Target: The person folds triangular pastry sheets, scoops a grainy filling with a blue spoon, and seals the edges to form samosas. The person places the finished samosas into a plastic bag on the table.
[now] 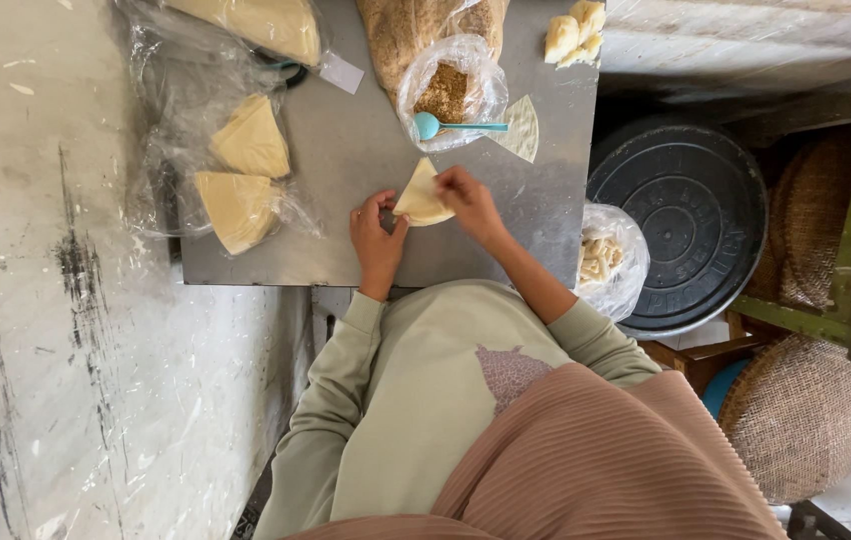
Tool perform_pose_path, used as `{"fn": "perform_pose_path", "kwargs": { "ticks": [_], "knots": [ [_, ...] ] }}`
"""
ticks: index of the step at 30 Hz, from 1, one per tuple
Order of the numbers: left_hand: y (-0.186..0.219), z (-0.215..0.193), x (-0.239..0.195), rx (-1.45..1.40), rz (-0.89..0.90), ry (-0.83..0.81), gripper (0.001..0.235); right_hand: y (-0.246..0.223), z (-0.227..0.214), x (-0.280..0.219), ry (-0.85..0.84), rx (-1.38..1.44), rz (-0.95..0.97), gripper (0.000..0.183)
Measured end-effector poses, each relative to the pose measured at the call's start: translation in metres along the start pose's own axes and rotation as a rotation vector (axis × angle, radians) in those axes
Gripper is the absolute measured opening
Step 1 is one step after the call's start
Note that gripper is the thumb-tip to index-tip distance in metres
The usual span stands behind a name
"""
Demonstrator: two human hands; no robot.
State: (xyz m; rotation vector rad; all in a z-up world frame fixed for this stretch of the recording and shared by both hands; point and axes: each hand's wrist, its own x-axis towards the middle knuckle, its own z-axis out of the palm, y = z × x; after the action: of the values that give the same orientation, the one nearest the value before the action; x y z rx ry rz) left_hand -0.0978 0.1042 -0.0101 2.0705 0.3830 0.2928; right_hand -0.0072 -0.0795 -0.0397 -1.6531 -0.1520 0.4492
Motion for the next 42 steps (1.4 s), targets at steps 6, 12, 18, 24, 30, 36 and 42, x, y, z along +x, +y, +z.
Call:
{"fn": "perform_pose_path", "kwargs": {
  "ticks": [6, 12, 18, 24, 30, 36, 42],
  "knots": [
    [0.003, -0.003, 0.002, 0.078, 0.104, 0.030, 0.034, -0.008, -0.076, -0.005, 0.309, 0.929, 0.240, 0.019],
    [0.013, 0.002, 0.002, 0.151, 0.143, 0.146, 0.023, -0.041, -0.112, -0.006, 0.555, -0.045, -0.157, 0.026],
    [0.015, 0.003, 0.007, 0.182, 0.202, 0.176, 0.009, -0.053, -0.099, -0.022, 0.250, -0.862, -0.587, 0.036],
    [0.011, 0.001, 0.003, -0.128, 0.054, -0.015, 0.017, -0.061, -0.069, -0.036, 0.325, -0.624, -0.471, 0.028],
    [-0.001, -0.011, 0.005, -0.226, 0.134, -0.196, 0.057, -0.064, 0.004, -0.031, -0.051, -0.535, -0.520, 0.020],
    [-0.006, -0.003, 0.000, -0.149, 0.073, -0.139, 0.055, -0.051, 0.013, -0.022, -0.090, -0.592, -0.484, 0.012],
    [-0.001, -0.003, 0.002, -0.127, 0.114, -0.126, 0.053, -0.001, -0.003, -0.007, 0.063, 0.056, 0.087, 0.011]
  ]
}}
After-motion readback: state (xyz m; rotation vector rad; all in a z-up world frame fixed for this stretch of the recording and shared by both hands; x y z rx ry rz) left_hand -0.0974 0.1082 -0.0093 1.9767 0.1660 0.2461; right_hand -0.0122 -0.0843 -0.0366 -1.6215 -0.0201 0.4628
